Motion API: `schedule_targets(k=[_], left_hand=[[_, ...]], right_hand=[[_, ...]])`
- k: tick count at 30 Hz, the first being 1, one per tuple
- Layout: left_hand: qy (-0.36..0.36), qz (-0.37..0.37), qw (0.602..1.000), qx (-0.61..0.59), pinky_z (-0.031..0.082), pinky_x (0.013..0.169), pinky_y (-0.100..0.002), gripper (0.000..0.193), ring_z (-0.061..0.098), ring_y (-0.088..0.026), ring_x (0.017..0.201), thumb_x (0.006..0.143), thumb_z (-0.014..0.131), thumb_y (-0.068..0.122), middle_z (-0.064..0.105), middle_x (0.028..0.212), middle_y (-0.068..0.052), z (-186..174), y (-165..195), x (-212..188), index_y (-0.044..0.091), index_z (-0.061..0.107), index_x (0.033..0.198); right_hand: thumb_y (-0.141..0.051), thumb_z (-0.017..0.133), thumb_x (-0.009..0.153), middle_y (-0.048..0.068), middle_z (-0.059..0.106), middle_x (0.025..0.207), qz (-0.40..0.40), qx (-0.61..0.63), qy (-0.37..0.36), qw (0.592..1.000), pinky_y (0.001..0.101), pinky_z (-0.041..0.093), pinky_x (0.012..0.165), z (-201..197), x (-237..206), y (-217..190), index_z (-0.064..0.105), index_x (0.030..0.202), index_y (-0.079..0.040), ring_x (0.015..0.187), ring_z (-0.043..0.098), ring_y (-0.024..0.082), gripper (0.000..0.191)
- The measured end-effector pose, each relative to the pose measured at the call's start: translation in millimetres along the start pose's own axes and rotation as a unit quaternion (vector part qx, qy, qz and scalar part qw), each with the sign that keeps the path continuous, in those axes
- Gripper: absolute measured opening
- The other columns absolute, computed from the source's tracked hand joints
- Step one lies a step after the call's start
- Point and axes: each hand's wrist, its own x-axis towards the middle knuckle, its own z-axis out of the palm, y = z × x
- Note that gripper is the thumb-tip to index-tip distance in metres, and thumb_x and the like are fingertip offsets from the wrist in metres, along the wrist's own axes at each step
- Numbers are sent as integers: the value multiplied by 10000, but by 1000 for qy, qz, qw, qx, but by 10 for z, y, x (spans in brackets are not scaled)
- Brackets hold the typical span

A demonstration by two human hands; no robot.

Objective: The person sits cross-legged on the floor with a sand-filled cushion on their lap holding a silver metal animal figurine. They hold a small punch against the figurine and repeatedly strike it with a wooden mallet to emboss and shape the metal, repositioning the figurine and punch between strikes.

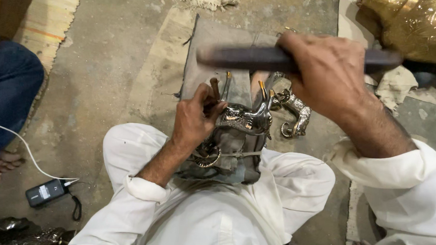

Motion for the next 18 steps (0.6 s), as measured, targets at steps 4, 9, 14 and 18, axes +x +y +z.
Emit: schedule_targets(k=[4, 9, 14, 18], left_hand=[[13, 1, 1000, -22, 566, 589, -380, 295, 764, -269, 697, 924, 796, 112, 738, 781, -137, -30, 34, -26, 15, 541, 1035], [26, 8, 999, -21, 549, 573, -368, 301, 763, -251, 682, 941, 814, 143, 725, 759, -139, 5, -22, -70, 26, 543, 1005], [48, 37, 997, -49, 655, 672, -324, 244, 792, -238, 826, 1025, 701, 141, 771, 945, -129, 60, -156, -70, 0, 554, 1160], [45, -10, 996, -71, 648, 640, -331, 253, 798, -221, 778, 1008, 712, 172, 768, 901, -131, 70, -146, -141, 6, 548, 1106]], right_hand=[[-65, 719, 876, 65, 704, 845, -2, -5, -34, 999, 416, 523, 656, -19, -7, -26, 629, 1157, -110, 748, 701, 256, 298], [-99, 737, 898, 84, 708, 869, -2, 4, 21, 1000, 434, 522, 714, -52, -73, 1, 660, 1125, -122, 785, 695, 279, 240], [-105, 722, 922, 51, 725, 866, -30, -136, -102, 985, 376, 541, 580, 133, -81, 18, 672, 1123, -152, 662, 700, 199, 213], [-99, 752, 897, 74, 713, 862, -3, -32, 1, 999, 389, 534, 624, 184, -131, 127, 658, 1158, -96, 700, 689, 215, 278]])
